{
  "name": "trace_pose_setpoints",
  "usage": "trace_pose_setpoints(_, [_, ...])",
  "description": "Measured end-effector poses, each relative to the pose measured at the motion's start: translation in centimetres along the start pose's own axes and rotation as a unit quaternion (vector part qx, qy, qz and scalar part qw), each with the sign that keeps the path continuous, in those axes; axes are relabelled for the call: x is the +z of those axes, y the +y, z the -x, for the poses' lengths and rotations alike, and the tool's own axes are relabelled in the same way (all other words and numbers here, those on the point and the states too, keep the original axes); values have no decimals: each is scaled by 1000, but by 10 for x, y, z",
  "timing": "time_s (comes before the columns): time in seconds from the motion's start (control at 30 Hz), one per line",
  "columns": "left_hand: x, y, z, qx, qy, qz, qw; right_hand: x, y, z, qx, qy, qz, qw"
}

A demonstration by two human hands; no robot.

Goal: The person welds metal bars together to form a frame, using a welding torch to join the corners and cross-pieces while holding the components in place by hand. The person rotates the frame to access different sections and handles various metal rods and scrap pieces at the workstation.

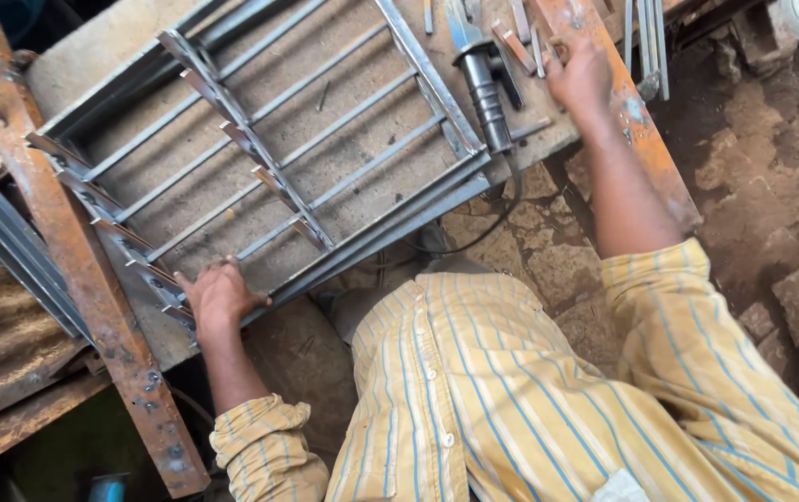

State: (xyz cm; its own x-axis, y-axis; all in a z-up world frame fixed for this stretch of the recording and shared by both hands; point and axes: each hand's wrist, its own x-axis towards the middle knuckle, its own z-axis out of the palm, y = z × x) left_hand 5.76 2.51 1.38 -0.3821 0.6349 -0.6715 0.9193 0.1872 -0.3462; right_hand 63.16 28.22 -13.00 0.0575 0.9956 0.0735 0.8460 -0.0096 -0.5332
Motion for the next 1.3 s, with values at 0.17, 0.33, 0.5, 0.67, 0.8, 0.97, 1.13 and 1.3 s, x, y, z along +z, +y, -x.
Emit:
trace_pose_setpoints(0.17, [0,-2,-2,-3,11,9,1000,-3,24,13,-10,-71,146,987])
trace_pose_setpoints(0.33, [4,-1,-3,-6,14,16,1000,1,36,39,16,-98,78,992])
trace_pose_setpoints(0.5, [7,1,-4,-5,6,15,1000,-7,28,42,-60,-20,136,989])
trace_pose_setpoints(0.67, [7,-7,-5,-2,22,5,1000,-6,12,39,-3,-81,188,979])
trace_pose_setpoints(0.8, [10,-4,-9,-7,6,15,1000,16,17,24,-17,-41,130,991])
trace_pose_setpoints(0.97, [7,-4,-9,-15,-1,4,1000,30,13,1,-41,7,181,983])
trace_pose_setpoints(1.13, [17,-8,-6,-15,15,30,999,42,15,-23,14,14,243,970])
trace_pose_setpoints(1.3, [25,-13,-11,-9,22,48,999,17,14,-23,57,-81,110,989])
